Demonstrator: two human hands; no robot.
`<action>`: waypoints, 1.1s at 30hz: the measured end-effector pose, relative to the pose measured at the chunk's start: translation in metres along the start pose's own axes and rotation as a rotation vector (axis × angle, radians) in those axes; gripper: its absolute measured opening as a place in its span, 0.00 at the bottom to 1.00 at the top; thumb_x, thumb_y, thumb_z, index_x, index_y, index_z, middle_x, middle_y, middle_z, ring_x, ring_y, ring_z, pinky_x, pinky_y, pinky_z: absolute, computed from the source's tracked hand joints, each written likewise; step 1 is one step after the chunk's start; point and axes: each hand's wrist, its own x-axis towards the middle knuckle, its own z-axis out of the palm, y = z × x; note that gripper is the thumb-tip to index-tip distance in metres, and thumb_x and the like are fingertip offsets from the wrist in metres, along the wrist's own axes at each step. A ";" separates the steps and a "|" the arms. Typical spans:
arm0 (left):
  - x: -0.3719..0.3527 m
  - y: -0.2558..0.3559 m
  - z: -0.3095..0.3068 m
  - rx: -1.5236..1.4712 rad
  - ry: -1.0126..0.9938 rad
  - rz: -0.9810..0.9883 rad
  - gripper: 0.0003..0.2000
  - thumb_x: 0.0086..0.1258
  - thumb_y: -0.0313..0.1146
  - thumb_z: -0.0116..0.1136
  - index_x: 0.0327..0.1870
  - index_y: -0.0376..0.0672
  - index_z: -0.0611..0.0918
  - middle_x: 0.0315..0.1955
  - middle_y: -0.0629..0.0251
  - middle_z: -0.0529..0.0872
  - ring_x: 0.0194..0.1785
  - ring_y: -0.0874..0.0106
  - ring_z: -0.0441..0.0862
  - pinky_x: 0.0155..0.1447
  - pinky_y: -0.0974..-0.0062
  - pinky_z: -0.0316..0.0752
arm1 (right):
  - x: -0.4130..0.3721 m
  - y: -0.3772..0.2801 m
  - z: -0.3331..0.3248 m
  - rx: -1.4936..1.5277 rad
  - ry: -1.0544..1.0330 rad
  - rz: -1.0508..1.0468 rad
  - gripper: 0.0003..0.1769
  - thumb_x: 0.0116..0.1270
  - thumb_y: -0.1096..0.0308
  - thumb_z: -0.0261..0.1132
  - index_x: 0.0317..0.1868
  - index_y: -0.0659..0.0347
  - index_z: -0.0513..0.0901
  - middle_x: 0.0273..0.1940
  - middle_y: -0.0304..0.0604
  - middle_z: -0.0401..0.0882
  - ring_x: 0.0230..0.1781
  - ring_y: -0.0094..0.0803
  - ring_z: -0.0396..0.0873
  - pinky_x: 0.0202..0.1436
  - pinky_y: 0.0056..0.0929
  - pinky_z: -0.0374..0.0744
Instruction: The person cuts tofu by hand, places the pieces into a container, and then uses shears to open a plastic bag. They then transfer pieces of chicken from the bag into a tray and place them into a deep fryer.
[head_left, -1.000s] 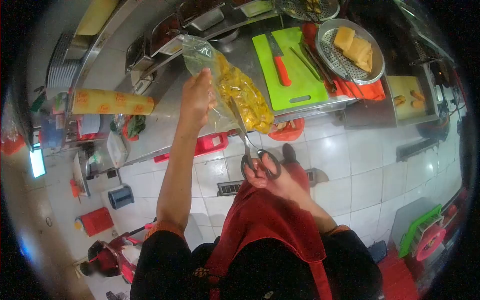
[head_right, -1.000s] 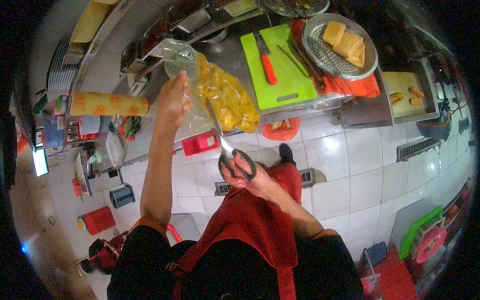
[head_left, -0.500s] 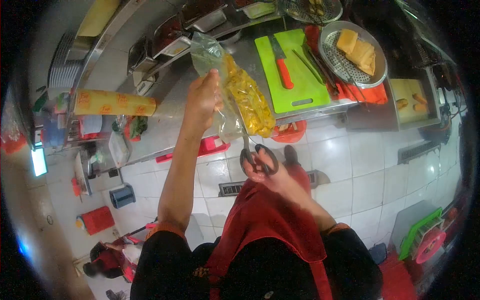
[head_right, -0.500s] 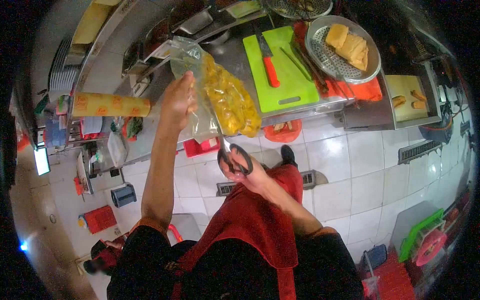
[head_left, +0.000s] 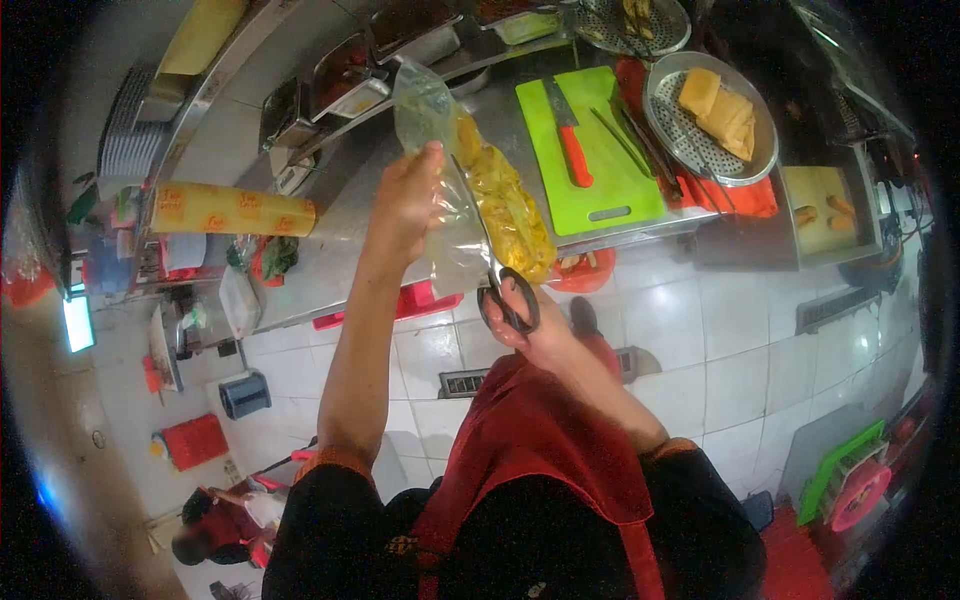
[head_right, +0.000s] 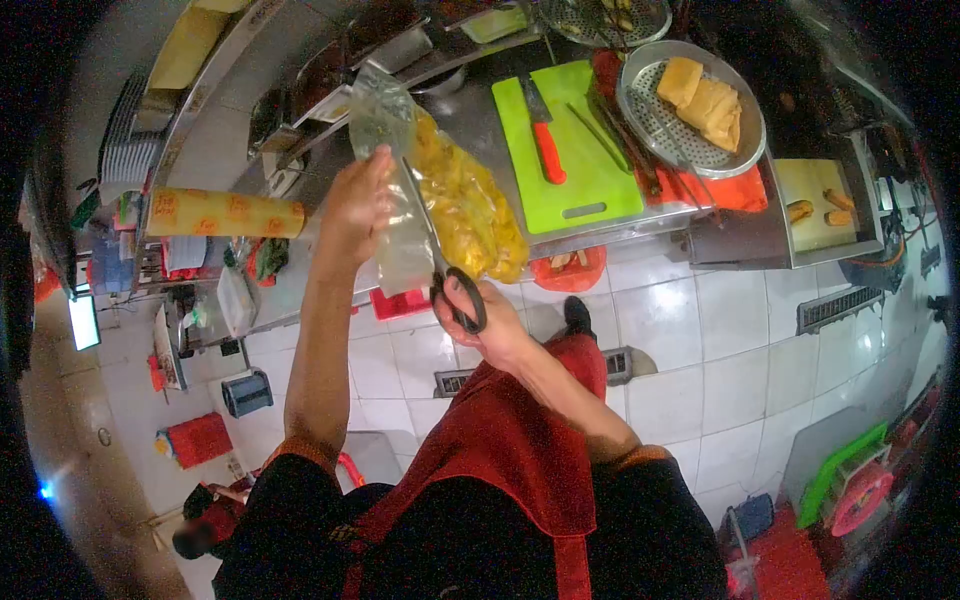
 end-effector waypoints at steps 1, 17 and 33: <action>0.008 -0.002 -0.009 -0.035 -0.052 0.009 0.11 0.74 0.43 0.54 0.32 0.49 0.74 0.19 0.79 0.66 0.17 0.86 0.59 0.17 0.84 0.53 | -0.004 -0.005 0.000 -0.003 0.000 0.000 0.30 0.70 0.38 0.54 0.25 0.58 0.73 0.17 0.32 0.66 0.16 0.17 0.60 0.19 0.18 0.54; 0.025 -0.011 -0.032 -0.058 -0.255 0.112 0.15 0.76 0.41 0.51 0.54 0.40 0.78 0.48 0.69 0.82 0.53 0.75 0.77 0.59 0.72 0.70 | 0.062 -0.094 -0.182 -1.959 1.066 -0.217 0.23 0.60 0.48 0.67 0.30 0.64 0.79 0.26 0.56 0.82 0.30 0.52 0.83 0.33 0.45 0.80; 0.027 -0.017 -0.025 -0.024 -0.289 0.234 0.15 0.75 0.42 0.52 0.48 0.38 0.81 0.38 0.72 0.82 0.45 0.81 0.75 0.51 0.80 0.69 | 0.080 -0.133 0.021 -1.777 0.313 -0.616 0.15 0.56 0.63 0.65 0.38 0.65 0.76 0.34 0.55 0.81 0.32 0.53 0.81 0.36 0.46 0.79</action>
